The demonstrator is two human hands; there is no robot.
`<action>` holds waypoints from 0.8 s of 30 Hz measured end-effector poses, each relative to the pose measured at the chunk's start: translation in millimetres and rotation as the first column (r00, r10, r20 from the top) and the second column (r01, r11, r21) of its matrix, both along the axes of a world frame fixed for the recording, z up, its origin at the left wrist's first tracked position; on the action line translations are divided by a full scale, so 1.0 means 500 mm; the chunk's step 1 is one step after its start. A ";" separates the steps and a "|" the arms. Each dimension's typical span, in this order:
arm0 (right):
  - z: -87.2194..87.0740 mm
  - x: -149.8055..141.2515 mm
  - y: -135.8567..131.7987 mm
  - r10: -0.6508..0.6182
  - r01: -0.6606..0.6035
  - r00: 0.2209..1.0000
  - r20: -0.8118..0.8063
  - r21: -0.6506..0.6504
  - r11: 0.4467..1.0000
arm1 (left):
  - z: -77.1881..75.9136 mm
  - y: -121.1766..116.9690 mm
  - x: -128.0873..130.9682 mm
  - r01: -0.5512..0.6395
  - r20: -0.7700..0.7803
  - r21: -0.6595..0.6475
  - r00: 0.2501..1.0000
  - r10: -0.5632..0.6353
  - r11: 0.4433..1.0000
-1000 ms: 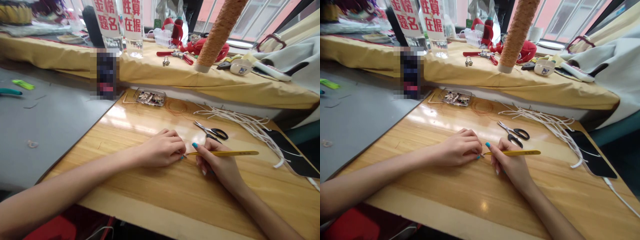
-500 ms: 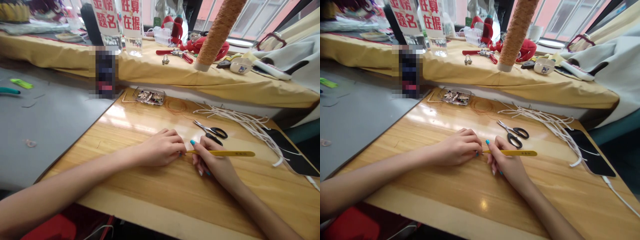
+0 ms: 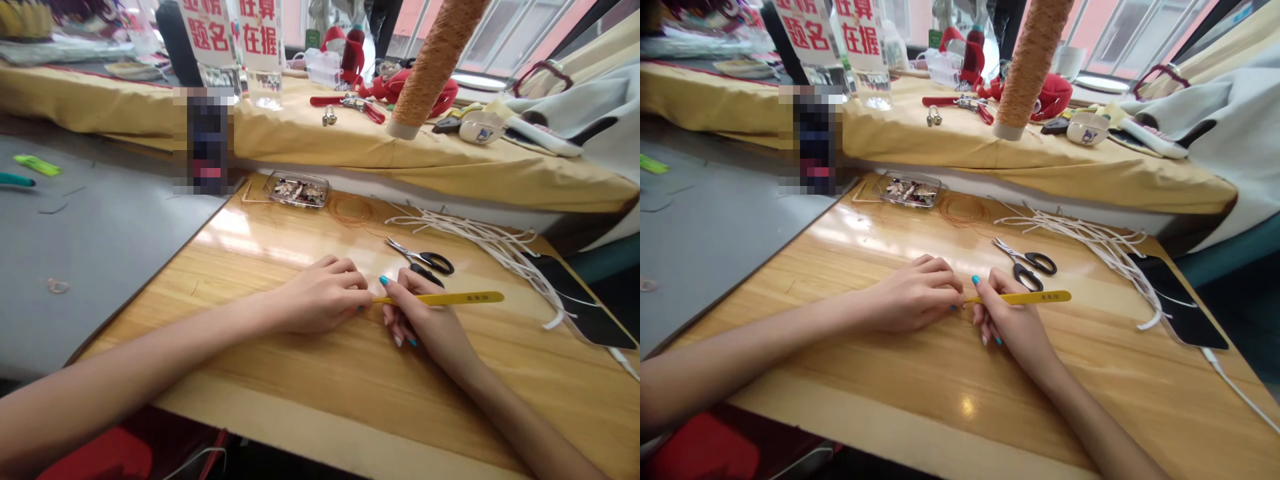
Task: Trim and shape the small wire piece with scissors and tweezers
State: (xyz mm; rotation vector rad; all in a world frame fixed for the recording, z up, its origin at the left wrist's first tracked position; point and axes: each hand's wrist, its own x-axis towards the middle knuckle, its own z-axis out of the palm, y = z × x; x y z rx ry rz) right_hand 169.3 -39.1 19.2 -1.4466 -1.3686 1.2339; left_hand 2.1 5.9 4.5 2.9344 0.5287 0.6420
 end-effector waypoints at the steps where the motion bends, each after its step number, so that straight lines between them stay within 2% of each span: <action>1: -0.001 0.000 0.001 0.003 -0.003 1.000 -0.003 0.002 1.000 | 0.000 0.000 0.000 -0.001 -0.004 0.006 1.000 0.001 1.000; 7: -0.002 0.002 -0.003 -0.001 0.000 1.000 0.029 0.029 1.000 | 0.002 -0.005 0.001 -0.018 -0.015 0.007 1.000 0.019 1.000; 15: -0.005 0.006 -0.012 -0.012 -0.029 0.972 0.234 0.171 0.985 | 0.003 -0.018 0.005 -0.050 -0.084 0.060 0.995 0.055 0.997; 21: -0.001 -0.002 -0.017 0.002 -0.146 0.883 0.469 0.270 0.952 | 0.002 -0.012 0.005 -0.004 -0.108 0.018 0.994 0.006 1.000; 24: 0.001 -0.007 -0.019 -0.026 -0.159 0.856 0.516 0.311 0.937 | 0.003 -0.013 0.004 0.003 -0.095 0.014 0.995 -0.002 1.000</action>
